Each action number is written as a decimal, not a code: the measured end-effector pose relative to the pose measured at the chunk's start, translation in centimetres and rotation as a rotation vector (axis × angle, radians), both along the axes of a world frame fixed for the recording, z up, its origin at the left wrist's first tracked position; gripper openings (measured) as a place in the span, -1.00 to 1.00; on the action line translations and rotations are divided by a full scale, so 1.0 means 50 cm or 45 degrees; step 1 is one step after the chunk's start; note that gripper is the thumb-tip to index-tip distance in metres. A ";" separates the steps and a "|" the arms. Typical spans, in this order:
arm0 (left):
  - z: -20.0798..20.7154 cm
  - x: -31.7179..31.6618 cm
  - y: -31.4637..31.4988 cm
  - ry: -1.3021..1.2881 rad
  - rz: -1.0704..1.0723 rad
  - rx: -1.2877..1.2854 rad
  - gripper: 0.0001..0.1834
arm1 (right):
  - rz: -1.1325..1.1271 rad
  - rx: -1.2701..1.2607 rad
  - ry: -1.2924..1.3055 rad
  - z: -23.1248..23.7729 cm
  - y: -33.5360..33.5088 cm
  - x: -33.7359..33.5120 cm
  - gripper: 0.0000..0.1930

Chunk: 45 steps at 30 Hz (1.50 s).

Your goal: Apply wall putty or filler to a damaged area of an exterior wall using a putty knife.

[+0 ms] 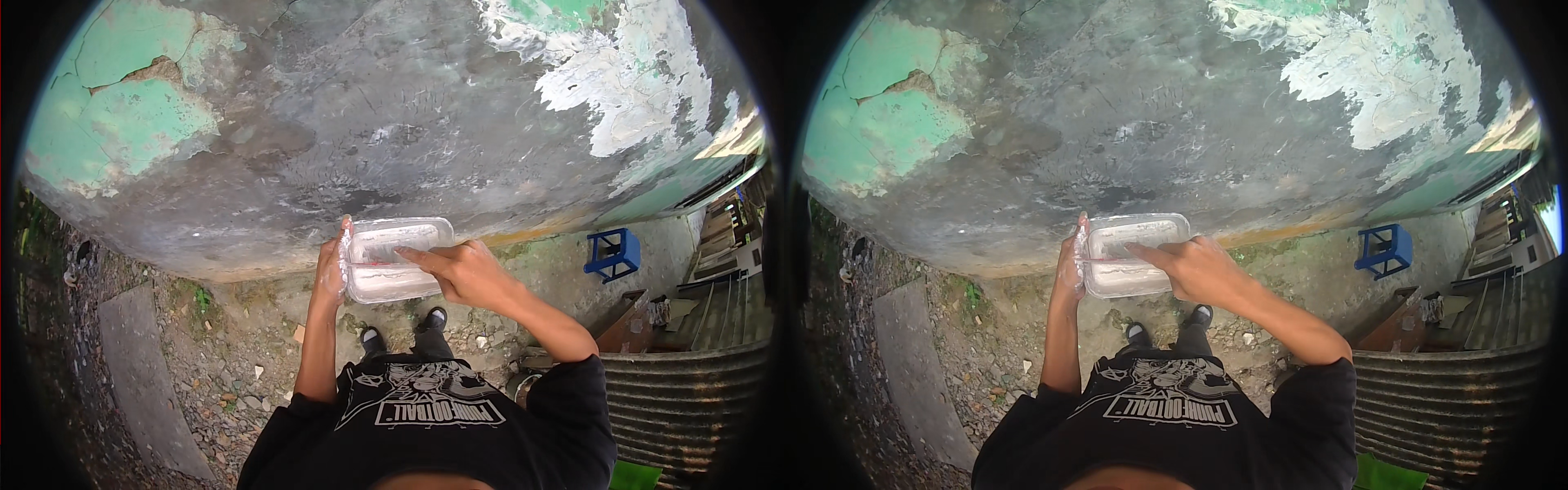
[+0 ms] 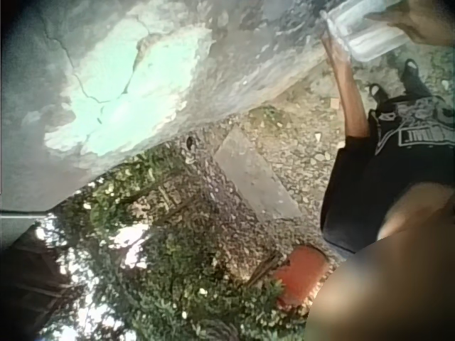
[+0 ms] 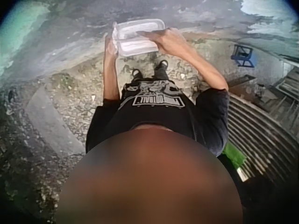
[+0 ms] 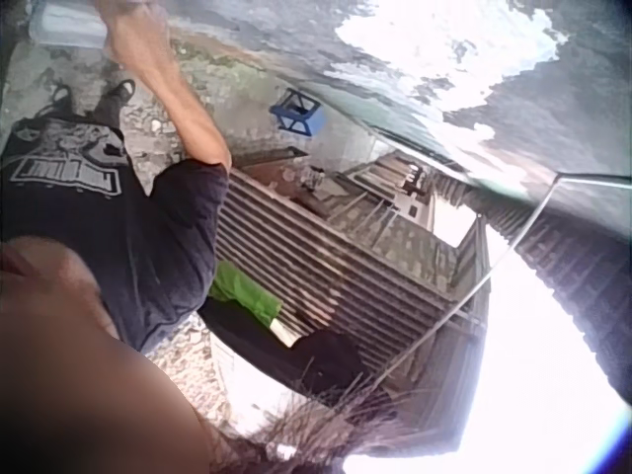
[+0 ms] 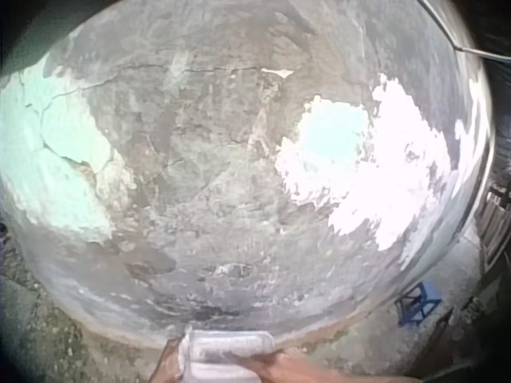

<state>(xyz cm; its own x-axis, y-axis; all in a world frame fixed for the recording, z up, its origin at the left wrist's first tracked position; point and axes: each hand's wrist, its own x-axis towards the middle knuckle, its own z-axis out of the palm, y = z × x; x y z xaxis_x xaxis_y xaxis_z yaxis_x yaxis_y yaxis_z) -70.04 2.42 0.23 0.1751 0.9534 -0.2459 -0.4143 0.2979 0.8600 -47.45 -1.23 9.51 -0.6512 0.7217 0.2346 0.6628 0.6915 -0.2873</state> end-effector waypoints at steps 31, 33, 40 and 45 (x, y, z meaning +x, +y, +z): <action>-0.019 0.007 -0.015 0.176 -0.040 0.201 -0.31 | -0.089 -0.019 0.130 0.062 -0.013 0.008 -0.36; -0.023 0.007 -0.015 0.175 -0.097 0.188 -0.29 | -0.111 0.078 0.132 0.056 -0.010 0.009 -0.36; -0.019 0.005 -0.024 0.068 0.003 0.168 -0.37 | -0.085 0.044 0.070 0.015 -0.021 -0.002 -0.34; -0.021 -0.004 -0.016 0.056 -0.047 0.174 -0.42 | 0.003 -0.015 0.082 0.021 -0.021 -0.005 -0.35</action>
